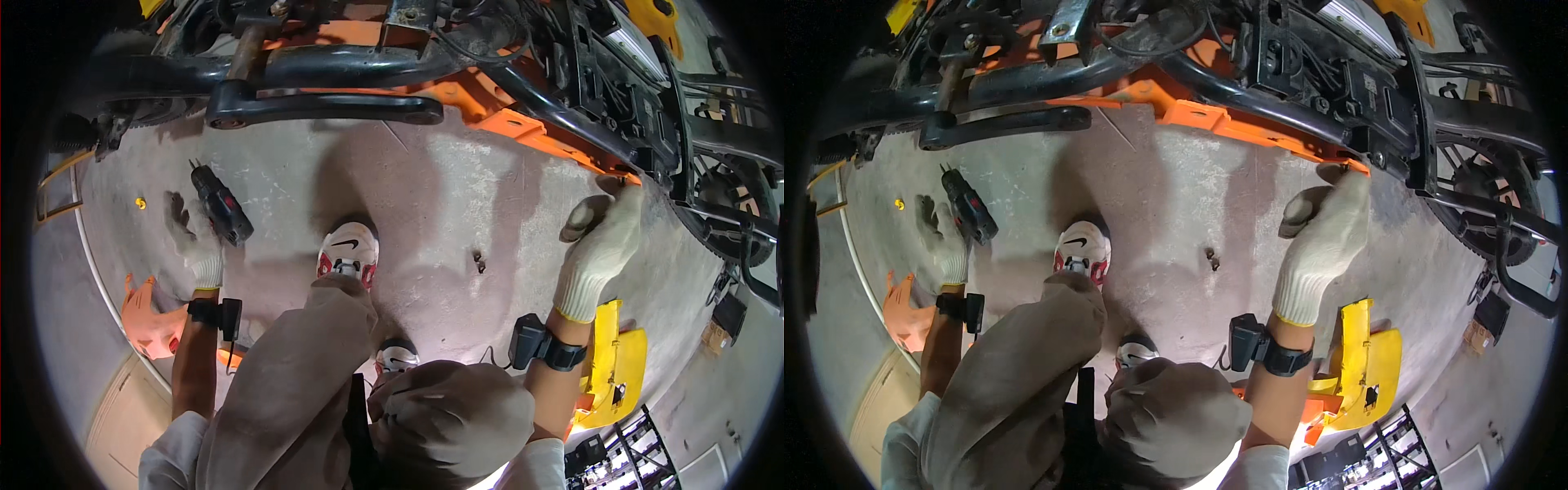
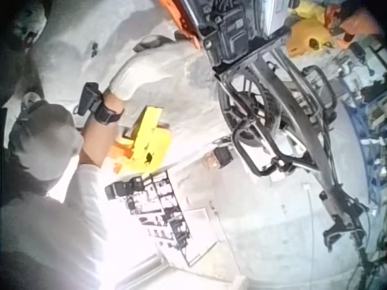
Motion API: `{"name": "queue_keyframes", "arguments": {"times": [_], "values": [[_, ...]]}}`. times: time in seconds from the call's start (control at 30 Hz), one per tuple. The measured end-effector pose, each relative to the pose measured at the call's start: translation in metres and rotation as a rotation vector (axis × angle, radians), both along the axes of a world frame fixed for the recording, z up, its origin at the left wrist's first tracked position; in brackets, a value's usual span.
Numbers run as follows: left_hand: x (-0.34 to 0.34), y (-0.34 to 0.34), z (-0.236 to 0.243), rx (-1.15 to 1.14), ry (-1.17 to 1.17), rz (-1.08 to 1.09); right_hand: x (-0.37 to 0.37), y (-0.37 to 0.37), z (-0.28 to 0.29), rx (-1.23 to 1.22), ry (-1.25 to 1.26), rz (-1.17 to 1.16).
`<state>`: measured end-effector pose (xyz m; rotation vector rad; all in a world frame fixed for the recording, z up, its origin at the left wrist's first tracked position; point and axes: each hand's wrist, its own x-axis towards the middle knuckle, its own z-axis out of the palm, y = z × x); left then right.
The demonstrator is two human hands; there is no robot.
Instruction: Assembling or repairing mechanical components and plastic body panels on a motorcycle frame.
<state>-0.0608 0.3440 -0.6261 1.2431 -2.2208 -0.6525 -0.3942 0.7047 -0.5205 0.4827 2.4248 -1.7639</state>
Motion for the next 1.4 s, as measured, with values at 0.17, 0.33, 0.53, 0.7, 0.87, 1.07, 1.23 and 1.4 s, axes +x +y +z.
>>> {"name": "queue_keyframes", "arguments": {"times": [0.17,0.33,0.53,0.7,0.87,1.07,1.23,1.4], "values": [[0.031,-0.005,-0.041,0.214,-0.088,0.094,0.004,0.005,-0.01,0.017,0.063,0.185],[0.03,-0.004,-0.053,-0.058,-0.253,0.06,0.033,0.031,-0.036,0.011,-0.13,0.367],[0.028,-0.005,-0.049,-0.136,-0.274,0.036,0.111,0.079,-0.082,0.722,-0.43,0.792],[0.026,-0.001,-0.047,-0.09,-0.265,0.076,0.135,0.094,-0.118,0.68,-0.337,0.698],[0.02,0.002,-0.042,-0.045,-0.272,0.077,0.134,0.091,-0.094,0.532,-0.356,0.446],[0.022,0.002,-0.041,-0.082,-0.28,0.048,0.087,0.046,-0.025,0.32,-0.029,0.512],[0.024,0.0,-0.045,-0.086,-0.267,0.057,0.046,-0.01,0.008,0.245,0.322,0.687],[0.025,-0.001,-0.047,-0.1,-0.282,0.066,0.042,-0.05,0.003,0.109,0.286,0.495]]}}
